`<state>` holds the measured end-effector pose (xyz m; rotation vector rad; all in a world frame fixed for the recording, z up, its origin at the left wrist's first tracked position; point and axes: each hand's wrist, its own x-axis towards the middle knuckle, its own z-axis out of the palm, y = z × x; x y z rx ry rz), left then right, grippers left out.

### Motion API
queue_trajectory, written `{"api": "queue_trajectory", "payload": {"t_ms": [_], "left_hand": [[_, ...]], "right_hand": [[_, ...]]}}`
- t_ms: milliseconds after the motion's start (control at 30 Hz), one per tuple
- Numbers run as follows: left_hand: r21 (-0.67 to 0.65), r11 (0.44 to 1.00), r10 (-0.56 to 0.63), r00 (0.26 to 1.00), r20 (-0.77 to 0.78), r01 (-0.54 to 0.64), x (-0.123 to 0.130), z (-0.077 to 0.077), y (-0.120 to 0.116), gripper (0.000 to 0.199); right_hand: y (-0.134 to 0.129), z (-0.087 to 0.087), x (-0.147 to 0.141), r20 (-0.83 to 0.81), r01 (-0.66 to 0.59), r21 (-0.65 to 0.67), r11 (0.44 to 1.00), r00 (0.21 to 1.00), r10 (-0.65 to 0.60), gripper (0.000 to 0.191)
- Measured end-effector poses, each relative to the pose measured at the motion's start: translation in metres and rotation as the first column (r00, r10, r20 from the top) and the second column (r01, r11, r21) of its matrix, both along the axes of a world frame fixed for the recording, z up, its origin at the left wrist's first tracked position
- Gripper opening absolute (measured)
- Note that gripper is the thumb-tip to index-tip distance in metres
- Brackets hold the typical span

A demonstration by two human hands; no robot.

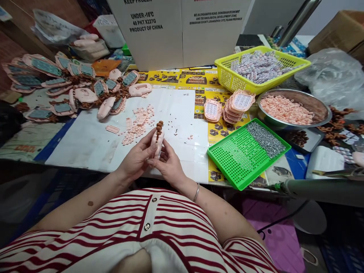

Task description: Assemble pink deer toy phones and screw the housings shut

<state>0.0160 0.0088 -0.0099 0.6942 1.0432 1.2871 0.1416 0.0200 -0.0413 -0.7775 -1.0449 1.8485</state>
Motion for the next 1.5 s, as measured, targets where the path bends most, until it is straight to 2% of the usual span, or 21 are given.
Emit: {"api": "queue_trajectory", "payload": {"t_ms": [167, 267, 333, 400, 500, 567, 633, 733, 867, 967, 1033, 1067, 1133, 1167, 1200, 1233, 1300, 1333, 1400, 1500], "left_hand": [[0.004, 0.997, -0.077, 0.997, 0.025, 0.077, -0.005, -0.003, 0.002, 0.071], [0.025, 0.995, -0.096, 0.994, 0.061, 0.095, -0.002, -0.002, 0.0, 0.064], [0.056, 0.996, -0.072, 0.997, 0.025, 0.07, 0.002, -0.001, -0.001, 0.061], [0.07, 0.998, -0.004, 1.0, -0.027, 0.006, 0.008, -0.001, -0.003, 0.057], [0.088, 0.988, 0.13, 0.99, -0.048, -0.126, 0.014, -0.002, -0.002, 0.049], [0.088, 0.982, 0.168, 0.985, -0.03, -0.165, 0.015, -0.001, -0.002, 0.045], [0.074, 0.984, 0.161, 0.987, 0.001, -0.161, 0.015, 0.0, -0.002, 0.044], [0.055, 0.986, 0.154, 0.987, 0.043, -0.157, 0.016, 0.003, -0.003, 0.046], [0.021, 0.994, 0.105, 0.994, -0.012, -0.105, 0.015, 0.004, -0.002, 0.05], [0.08, 0.996, -0.02, 0.998, -0.064, 0.025, 0.005, 0.004, 0.001, 0.053], [0.086, 0.993, -0.076, 0.997, -0.001, 0.076, -0.005, 0.005, 0.002, 0.058], [0.061, 0.992, -0.117, 0.991, 0.06, 0.113, -0.01, 0.004, 0.003, 0.062], [-0.018, 0.977, -0.204, 0.962, 0.181, 0.21, -0.018, 0.003, 0.004, 0.066], [-0.051, 0.968, -0.229, 0.948, 0.219, 0.246, -0.021, 0.002, 0.004, 0.065], [-0.073, 0.965, -0.228, 0.944, 0.237, 0.251, -0.022, 0.001, 0.004, 0.062], [-0.084, 0.972, -0.196, 0.953, 0.233, 0.22, -0.023, 0.0, 0.005, 0.058], [-0.075, 0.993, -0.07, 0.979, 0.19, 0.086, -0.02, -0.002, 0.005, 0.049], [-0.059, 0.998, -0.008, 0.985, 0.174, 0.019, -0.018, -0.003, 0.004, 0.045], [-0.025, 0.998, 0.064, 0.985, 0.157, -0.061, -0.012, -0.003, 0.003, 0.041], [0.027, 0.997, 0.073, 0.99, 0.117, -0.076, -0.007, 0.0, -0.001, 0.036]], "right_hand": [[-0.001, -0.005, 0.006, 0.145, -0.011, 0.073, 0.997, 0.989, 0.001, 0.105], [-0.002, -0.01, 0.01, 0.326, 0.02, 0.232, 0.973, 0.94, -0.097, 0.1], [-0.002, -0.011, 0.012, 0.452, 0.027, 0.402, 0.915, 0.864, -0.224, 0.092], [-0.001, -0.011, 0.014, 0.524, 0.0, 0.568, 0.823, 0.771, -0.361, 0.084], [-0.001, -0.009, 0.017, 0.546, -0.059, 0.698, 0.714, 0.689, -0.476, 0.081], [-0.001, -0.007, 0.019, 0.544, -0.075, 0.721, 0.688, 0.676, -0.496, 0.084], [-0.001, -0.007, 0.021, 0.528, -0.067, 0.722, 0.688, 0.695, -0.487, 0.085], [0.001, -0.008, 0.022, 0.503, -0.059, 0.695, 0.717, 0.752, -0.427, 0.084], [0.006, -0.008, 0.019, 0.537, -0.112, 0.603, 0.79, 0.789, -0.298, 0.105], [0.006, -0.001, 0.019, 0.453, -0.046, 0.407, 0.912, 0.877, -0.158, 0.095], [0.003, 0.006, 0.022, 0.271, -0.101, 0.202, 0.974, 0.961, 0.043, 0.084], [0.001, 0.009, 0.023, 0.156, -0.187, 0.108, 0.976, 0.973, 0.169, 0.079], [-0.003, 0.014, 0.026, -0.034, -0.387, -0.001, 0.922, 0.922, 0.386, 0.073], [-0.004, 0.016, 0.027, -0.067, -0.441, -0.013, 0.897, 0.896, 0.44, 0.07], [-0.004, 0.017, 0.028, -0.038, -0.446, -0.003, 0.895, 0.894, 0.446, 0.066], [-0.003, 0.019, 0.028, 0.047, -0.4, 0.031, 0.916, 0.916, 0.398, 0.062], [-0.001, 0.02, 0.028, 0.292, -0.217, 0.18, 0.959, 0.943, 0.158, 0.052], [0.0, 0.02, 0.028, 0.397, -0.139, 0.28, 0.95, 0.917, 0.017, 0.047], [0.0, 0.019, 0.028, 0.516, -0.092, 0.443, 0.892, 0.84, -0.169, 0.04], [-0.001, 0.015, 0.03, 0.544, -0.136, 0.549, 0.824, 0.807, -0.23, 0.036]]}}
